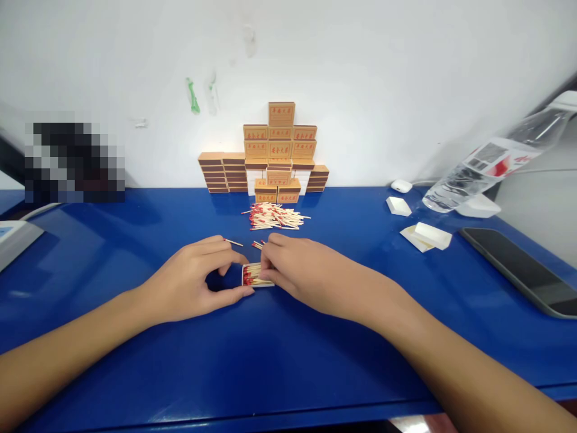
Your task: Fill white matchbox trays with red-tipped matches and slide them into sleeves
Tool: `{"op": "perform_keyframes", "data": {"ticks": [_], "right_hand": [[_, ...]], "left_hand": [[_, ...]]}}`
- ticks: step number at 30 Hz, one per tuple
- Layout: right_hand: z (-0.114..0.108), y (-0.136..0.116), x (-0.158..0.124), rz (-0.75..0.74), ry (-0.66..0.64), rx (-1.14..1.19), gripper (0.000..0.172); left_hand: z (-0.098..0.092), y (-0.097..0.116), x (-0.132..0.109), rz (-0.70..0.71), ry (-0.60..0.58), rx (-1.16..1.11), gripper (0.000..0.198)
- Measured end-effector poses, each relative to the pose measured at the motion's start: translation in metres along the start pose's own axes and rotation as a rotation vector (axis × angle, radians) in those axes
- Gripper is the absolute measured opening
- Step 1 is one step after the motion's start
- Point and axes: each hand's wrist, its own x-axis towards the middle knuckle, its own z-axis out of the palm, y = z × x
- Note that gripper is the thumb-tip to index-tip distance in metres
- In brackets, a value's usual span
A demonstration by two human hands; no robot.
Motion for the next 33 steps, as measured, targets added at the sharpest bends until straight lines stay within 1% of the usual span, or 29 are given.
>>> {"op": "perform_keyframes", "data": {"ticks": [4,10,17,22,33], "right_hand": [[-0.0019,0.0001,-0.0015,0.013,-0.018,0.038,0.030],[-0.0052,-0.0001,-0.0033,-0.012,-0.004,0.084,0.021],[-0.0065,0.0048,-0.0019,0.016,-0.034,0.094,0.026],[-0.0043,0.0078,0.0003,0.018,-0.029,0.103,0.023],[0.0016,0.0040,0.0039,-0.023,0.005,0.108,0.020]], "left_hand": [[0.0010,-0.0004,0.0001,0.014,0.011,0.003,0.025],[0.0006,-0.0017,-0.0007,0.009,0.006,-0.001,0.026],[0.0007,-0.0019,-0.0005,-0.004,0.005,-0.005,0.025],[0.0010,-0.0018,-0.0001,-0.017,-0.005,-0.022,0.025],[0.0015,-0.0019,-0.0005,0.003,-0.004,-0.015,0.027]]}}
